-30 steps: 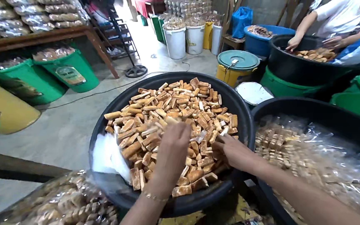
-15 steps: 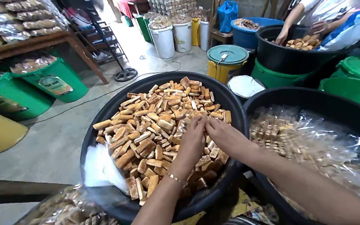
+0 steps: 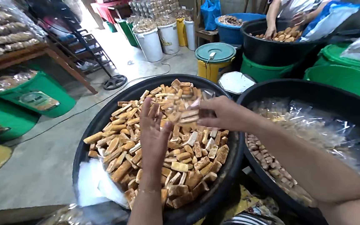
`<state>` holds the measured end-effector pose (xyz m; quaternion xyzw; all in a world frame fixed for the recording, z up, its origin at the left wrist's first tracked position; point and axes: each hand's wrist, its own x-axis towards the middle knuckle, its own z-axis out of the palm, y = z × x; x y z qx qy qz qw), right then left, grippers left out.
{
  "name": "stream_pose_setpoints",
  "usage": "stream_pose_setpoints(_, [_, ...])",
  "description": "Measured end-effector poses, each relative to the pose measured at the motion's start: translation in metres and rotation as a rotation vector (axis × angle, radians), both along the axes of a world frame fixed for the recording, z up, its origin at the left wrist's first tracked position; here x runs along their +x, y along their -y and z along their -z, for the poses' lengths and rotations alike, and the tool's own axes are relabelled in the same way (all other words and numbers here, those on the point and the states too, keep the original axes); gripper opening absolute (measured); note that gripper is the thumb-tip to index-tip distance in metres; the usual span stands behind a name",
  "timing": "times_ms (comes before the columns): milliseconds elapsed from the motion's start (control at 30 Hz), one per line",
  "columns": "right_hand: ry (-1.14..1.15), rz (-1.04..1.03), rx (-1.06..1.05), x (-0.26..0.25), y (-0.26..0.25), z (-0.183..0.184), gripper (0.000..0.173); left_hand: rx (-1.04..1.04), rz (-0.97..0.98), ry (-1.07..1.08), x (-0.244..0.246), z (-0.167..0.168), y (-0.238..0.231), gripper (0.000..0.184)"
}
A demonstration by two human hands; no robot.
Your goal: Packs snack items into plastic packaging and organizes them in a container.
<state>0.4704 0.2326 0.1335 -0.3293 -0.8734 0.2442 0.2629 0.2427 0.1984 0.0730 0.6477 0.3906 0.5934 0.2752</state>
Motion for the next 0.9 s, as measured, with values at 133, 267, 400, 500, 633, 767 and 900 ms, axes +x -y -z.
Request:
stream_pose_setpoints(133, [0.106,-0.103,-0.012,-0.016,0.005,-0.004,0.031,-0.453,0.252,0.517,0.009,0.013,-0.008,0.026])
stream_pose_setpoints(267, [0.122,-0.214,-0.096,-0.024,0.009,0.013,0.037,-0.565,-0.054,0.591,0.017,0.021,-0.022,0.025])
stream_pose_setpoints(400, [0.323,0.217,-0.143,0.013,-0.022,0.050,0.023,-0.598,-0.350,0.650,-0.004,0.034,-0.037,0.029])
stream_pose_setpoints(500, [0.768,0.370,-0.247,0.014,-0.030,0.094,0.039,-0.689,-0.385,0.698,-0.004,0.037,-0.041,0.035])
stream_pose_setpoints(633, [0.703,0.352,-0.272,0.008,-0.019,0.109,0.034,-0.735,-0.342,0.770,0.003,0.035,-0.040,0.033])
stream_pose_setpoints(767, [0.130,0.381,-0.167,0.016,0.003,0.101,0.026,-0.763,-0.294,0.851,0.001,0.034,-0.040,0.036])
stream_pose_setpoints(900, [-0.531,0.378,0.420,-0.003,0.017,0.090,0.027,-0.761,-0.237,0.774,0.010,0.030,-0.035,0.037])
